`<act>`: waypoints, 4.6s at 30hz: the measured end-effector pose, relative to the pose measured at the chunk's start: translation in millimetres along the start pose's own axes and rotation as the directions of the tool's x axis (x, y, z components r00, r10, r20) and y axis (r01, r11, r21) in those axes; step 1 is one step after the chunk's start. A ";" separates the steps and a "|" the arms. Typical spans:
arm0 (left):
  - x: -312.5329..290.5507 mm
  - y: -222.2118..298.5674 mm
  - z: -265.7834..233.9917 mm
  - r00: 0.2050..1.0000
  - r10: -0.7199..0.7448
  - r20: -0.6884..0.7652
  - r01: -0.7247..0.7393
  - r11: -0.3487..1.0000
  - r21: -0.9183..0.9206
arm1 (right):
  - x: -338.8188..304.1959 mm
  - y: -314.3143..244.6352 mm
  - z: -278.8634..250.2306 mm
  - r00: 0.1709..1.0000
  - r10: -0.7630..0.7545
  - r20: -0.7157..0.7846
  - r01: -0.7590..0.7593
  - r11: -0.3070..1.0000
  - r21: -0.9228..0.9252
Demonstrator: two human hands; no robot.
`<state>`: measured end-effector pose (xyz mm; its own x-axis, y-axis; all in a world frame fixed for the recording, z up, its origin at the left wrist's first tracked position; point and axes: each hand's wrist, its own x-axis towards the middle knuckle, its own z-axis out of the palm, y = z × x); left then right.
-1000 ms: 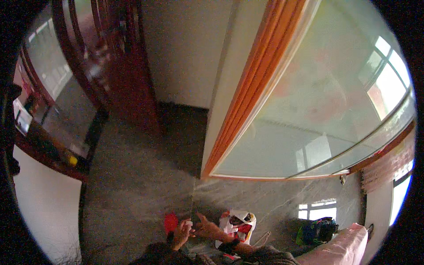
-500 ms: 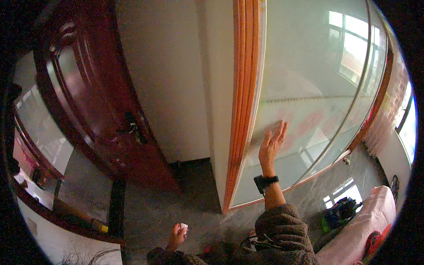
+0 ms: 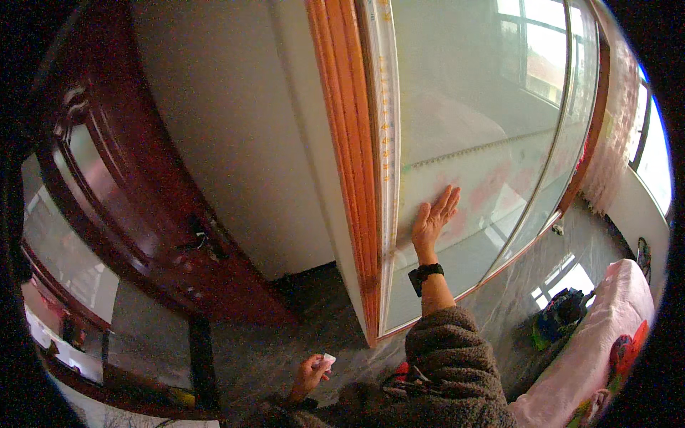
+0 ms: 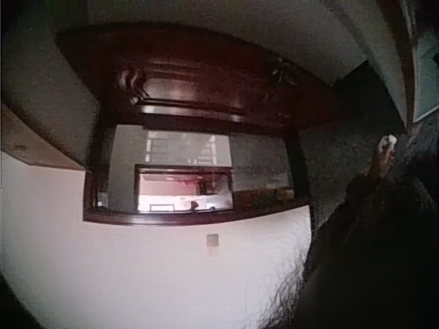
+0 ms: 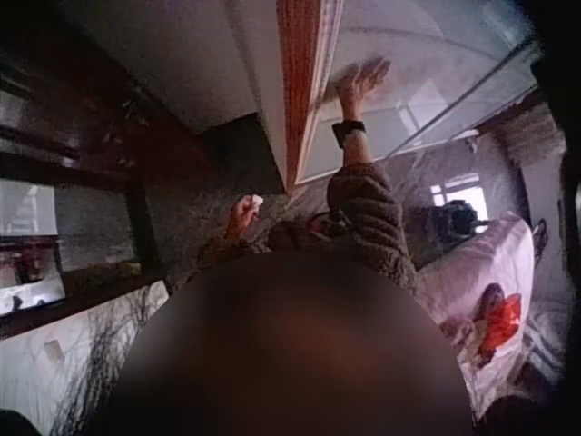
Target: The person picks up clothes from the floor, folds them, and places them into a plastic bag. They also open a wardrobe, retrieve a small item, and continue folding and bagging clothes on the bed.
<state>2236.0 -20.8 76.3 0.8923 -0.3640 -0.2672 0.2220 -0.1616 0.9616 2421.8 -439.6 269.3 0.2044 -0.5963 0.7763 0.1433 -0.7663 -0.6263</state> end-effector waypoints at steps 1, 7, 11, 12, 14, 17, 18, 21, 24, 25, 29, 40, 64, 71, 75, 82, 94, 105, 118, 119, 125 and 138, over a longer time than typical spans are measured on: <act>3.8 7.8 0.8 0.997 -0.066 0.029 0.065 0.997 0.049 | 1.8 2.5 -0.5 1.000 -0.001 -0.001 0.001 1.000 -0.003; 14.7 31.2 11.5 0.997 0.016 0.073 -0.006 0.990 -0.138 | 18.2 29.4 -3.6 1.000 0.009 0.027 -0.008 1.000 -0.007; 33.9 66.6 29.6 0.982 0.103 0.156 -0.075 0.982 -0.173 | 32.0 50.4 -8.6 0.999 -0.006 0.054 0.008 1.000 -0.023; 38.1 78.9 41.8 0.980 0.115 0.165 -0.084 0.980 -0.182 | 37.2 56.5 -11.4 0.998 -0.030 0.049 0.031 0.999 -0.024; 55.1 104.2 66.5 0.973 0.142 0.182 -0.117 0.983 -0.142 | 46.5 70.1 -20.8 0.997 -0.039 0.064 0.041 0.999 -0.019; 75.4 147.5 108.2 0.953 0.229 0.200 -0.219 0.973 -0.070 | 65.2 92.6 -39.0 0.992 -0.043 0.118 0.052 0.996 -0.071; 80.6 162.0 120.5 0.934 0.293 0.203 -0.279 0.955 -0.096 | 69.6 99.9 -42.4 0.992 -0.057 0.116 0.066 0.995 -0.075; 107.1 209.1 138.5 0.873 0.450 0.189 -0.430 0.892 -0.140 | 81.4 116.1 -51.3 0.982 -0.062 0.177 0.064 0.998 -0.009; 130.5 253.7 150.4 0.781 0.610 0.130 -0.597 0.792 -0.131 | 93.5 126.0 -63.2 0.968 -0.047 0.245 0.045 0.999 0.013; 134.9 267.9 153.2 0.767 0.635 0.095 -0.622 0.771 -0.136 | 98.4 127.0 -69.4 0.961 -0.059 0.270 0.063 0.998 -0.003; 146.2 302.5 187.6 0.722 0.692 0.017 -0.687 0.720 -0.100 | 120.6 116.0 -101.1 0.969 -0.071 0.238 0.079 0.997 -0.023; 200.9 247.8 236.4 0.753 0.519 0.404 -0.539 0.839 -0.073 | 35.8 20.6 -148.3 0.478 -0.310 0.822 -0.149 0.894 0.424; 192.5 309.4 176.3 0.597 0.638 0.486 0.285 0.397 -0.872 | 125.1 -68.1 -58.2 0.553 -0.467 0.690 0.266 0.884 0.385; 199.2 298.6 157.0 0.657 0.584 0.477 -0.103 0.696 -0.711 | 278.1 -164.5 -22.6 0.894 -0.383 0.232 0.212 0.818 0.535; 216.9 265.5 147.9 0.686 0.470 0.555 -0.115 0.824 -0.555 | 402.2 -216.3 -15.8 0.598 -0.689 -0.409 0.756 0.655 0.001; 239.7 238.6 151.0 0.726 0.418 0.547 -0.218 0.893 -0.393 | 480.1 -240.1 29.5 0.769 -0.528 0.362 0.587 0.806 -0.071; 242.3 228.0 153.9 0.737 0.387 0.554 -0.171 0.900 -0.402 | 413.3 -152.0 -19.9 0.853 -0.462 -0.243 0.521 0.779 0.348; 202.8 172.1 113.3 0.552 0.313 0.773 -0.276 0.943 -0.185 | 223.1 60.3 -55.5 0.986 0.094 -0.140 -0.084 0.994 0.075; 177.4 148.3 132.0 0.721 0.025 0.692 -0.051 0.999 0.016 | 208.8 37.5 -58.4 0.959 0.281 -0.038 -0.242 0.879 0.410; 180.9 145.1 142.3 0.709 0.053 0.704 -0.076 0.997 0.001 | 205.1 33.0 -57.6 0.963 0.266 -0.030 -0.233 0.890 0.392; 211.1 145.1 181.0 0.572 -0.041 0.819 0.013 0.999 0.040 | 175.4 -10.4 -56.4 0.941 0.326 0.094 -0.323 0.781 0.535; 247.6 157.4 201.6 0.458 -0.250 0.853 -0.083 0.944 0.321 | 81.8 14.0 -103.2 0.649 -0.147 0.747 -0.306 0.849 0.432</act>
<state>2412.6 -321.3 148.7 0.0179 -0.9089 -0.4166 0.0097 -0.4165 0.9091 2340.6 -523.8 331.4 0.8347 -0.0959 0.5423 0.4775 -0.3646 -0.7994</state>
